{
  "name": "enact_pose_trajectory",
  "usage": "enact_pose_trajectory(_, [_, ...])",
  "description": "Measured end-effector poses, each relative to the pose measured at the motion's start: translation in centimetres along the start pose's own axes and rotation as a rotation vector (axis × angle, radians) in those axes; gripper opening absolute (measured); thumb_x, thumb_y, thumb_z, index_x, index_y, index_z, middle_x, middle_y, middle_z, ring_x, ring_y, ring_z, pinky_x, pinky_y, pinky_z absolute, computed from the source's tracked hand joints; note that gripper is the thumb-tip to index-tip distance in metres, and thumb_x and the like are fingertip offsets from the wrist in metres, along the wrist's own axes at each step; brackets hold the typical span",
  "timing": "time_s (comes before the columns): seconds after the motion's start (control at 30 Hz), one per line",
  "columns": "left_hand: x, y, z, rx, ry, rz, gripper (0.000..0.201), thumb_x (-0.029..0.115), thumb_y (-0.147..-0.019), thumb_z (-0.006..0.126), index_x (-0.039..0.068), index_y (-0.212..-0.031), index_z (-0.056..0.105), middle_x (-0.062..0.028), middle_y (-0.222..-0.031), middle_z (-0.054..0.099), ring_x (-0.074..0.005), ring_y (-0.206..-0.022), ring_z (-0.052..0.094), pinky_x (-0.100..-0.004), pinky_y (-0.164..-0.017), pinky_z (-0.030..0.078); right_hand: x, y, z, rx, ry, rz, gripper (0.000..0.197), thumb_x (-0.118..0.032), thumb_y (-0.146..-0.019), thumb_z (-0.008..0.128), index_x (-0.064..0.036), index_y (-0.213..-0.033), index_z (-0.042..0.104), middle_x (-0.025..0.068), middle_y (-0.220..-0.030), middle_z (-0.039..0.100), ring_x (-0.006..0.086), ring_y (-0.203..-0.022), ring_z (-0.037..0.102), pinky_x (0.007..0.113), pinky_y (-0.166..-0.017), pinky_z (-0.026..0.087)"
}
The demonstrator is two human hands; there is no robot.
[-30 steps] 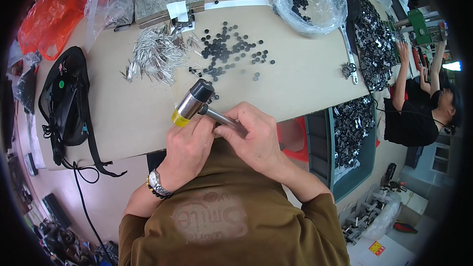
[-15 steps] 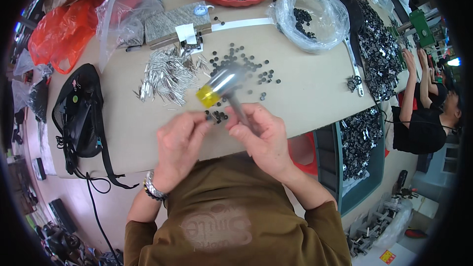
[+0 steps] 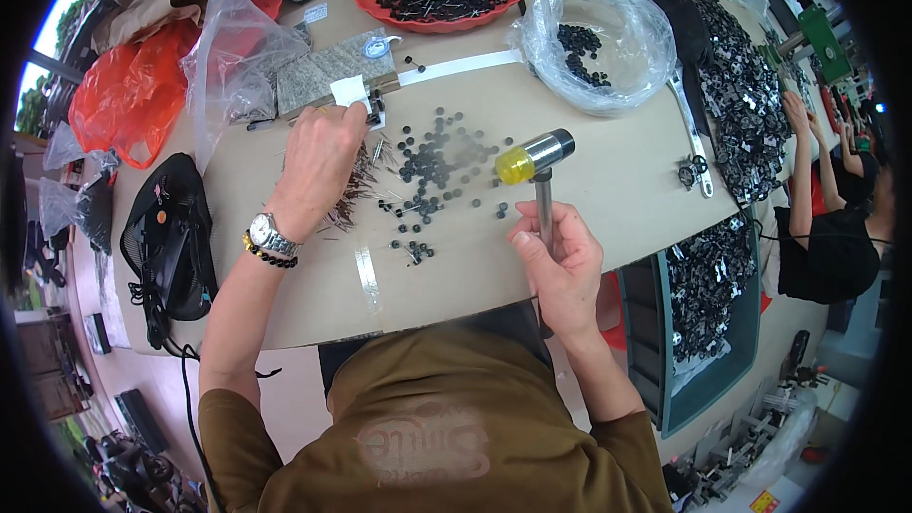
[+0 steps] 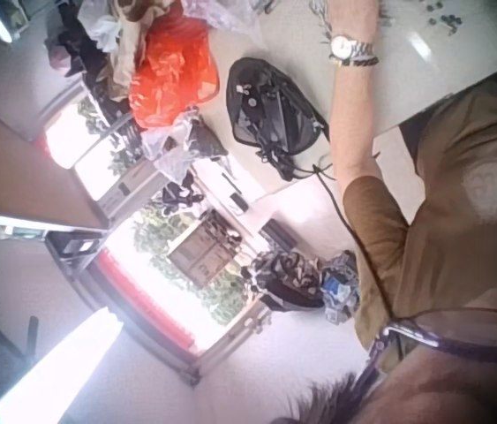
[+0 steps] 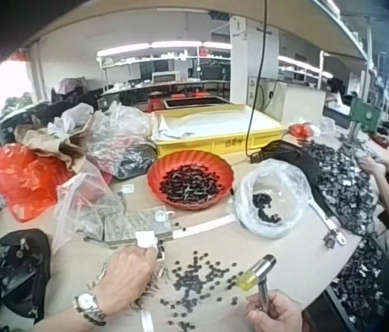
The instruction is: The person assembles small components by inserting metal pins into rubber bases and tapping them into place with a small hammer.
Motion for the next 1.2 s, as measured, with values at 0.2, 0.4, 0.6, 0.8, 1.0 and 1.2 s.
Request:
enact_pose_trajectory(0.2, [0.1,-0.4,0.5,-0.029,0.013,-0.035,0.012,0.002,-0.086,0.067,-0.001,-0.082,0.055,-0.0197,-0.074,0.064,-0.0402,-0.073,0.062,-0.0474,-0.075,0.048,0.1,-0.4,-0.2,-0.018,-0.008,0.02,0.027,0.001,-0.096,0.061,0.0023,-0.123,0.06,0.004,-0.096,0.066,-0.0002,-0.055,0.045,0.017,-0.049,0.035])
enact_pose_trajectory(0.4, [-0.9,-0.7,0.2,0.01,0.049,-0.118,0.016,0.007,-0.085,0.071,0.001,-0.082,0.056,-0.0174,-0.073,0.065,-0.0392,-0.072,0.064,-0.0485,-0.067,0.05,0.1,-0.4,-0.2,-0.041,-0.03,0.022,0.027,0.002,-0.096,0.06,0.0026,-0.123,0.06,0.0044,-0.095,0.065,-0.0001,-0.055,0.045,0.017,-0.049,0.035])
enact_pose_trajectory(0.6, [-2.1,-1.3,0.0,-0.031,0.073,-0.267,0.019,0.015,-0.082,0.077,0.005,-0.083,0.061,-0.015,-0.073,0.067,-0.0372,-0.069,0.067,-0.0473,-0.062,0.05,0.1,-0.4,-0.3,-0.046,-0.052,0.023,0.028,0.002,-0.096,0.062,0.0028,-0.124,0.059,0.0046,-0.095,0.065,-0.0001,-0.055,0.046,0.016,-0.048,0.035])
enact_pose_trajectory(0.8, [-3.7,-0.9,-0.3,-0.07,0.112,-0.378,0.019,0.015,-0.078,0.081,0.006,-0.086,0.067,-0.0132,-0.069,0.068,-0.0351,-0.069,0.068,-0.0442,-0.06,0.049,0.2,-0.4,-0.3,-0.038,-0.056,0.036,0.027,0.002,-0.096,0.062,0.003,-0.123,0.059,0.0049,-0.094,0.065,-0.0002,-0.055,0.045,0.016,-0.047,0.034])
enact_pose_trajectory(1.0, [-4.1,0.5,-1.2,-0.048,0.281,-0.401,0.017,0.011,-0.079,0.077,0.005,-0.094,0.071,-0.0158,-0.08,0.069,-0.0377,-0.078,0.069,-0.0461,-0.068,0.053,0.4,-0.3,-1.1,-0.021,-0.048,0.035,0.026,0.002,-0.096,0.061,0.0029,-0.122,0.059,0.0051,-0.093,0.065,-0.0003,-0.054,0.045,0.016,-0.046,0.034])
enact_pose_trajectory(1.2, [-1.2,0.1,-0.8,0.097,0.125,-0.151,0.006,0.007,-0.082,0.075,0.004,-0.086,0.071,-0.0113,-0.079,0.065,-0.0305,-0.076,0.065,-0.0416,-0.07,0.05,0.4,-0.3,-1.0,-0.029,-0.052,0.028,0.026,0.001,-0.096,0.062,0.0028,-0.122,0.059,0.005,-0.092,0.065,-0.0001,-0.053,0.045,0.016,-0.046,0.035])
Point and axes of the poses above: each hand's wrist, its own y-axis away from the middle knuckle, its own z-axis out of the palm, x = y × z, the point moved 10 cm from there along -y, towards the middle knuckle
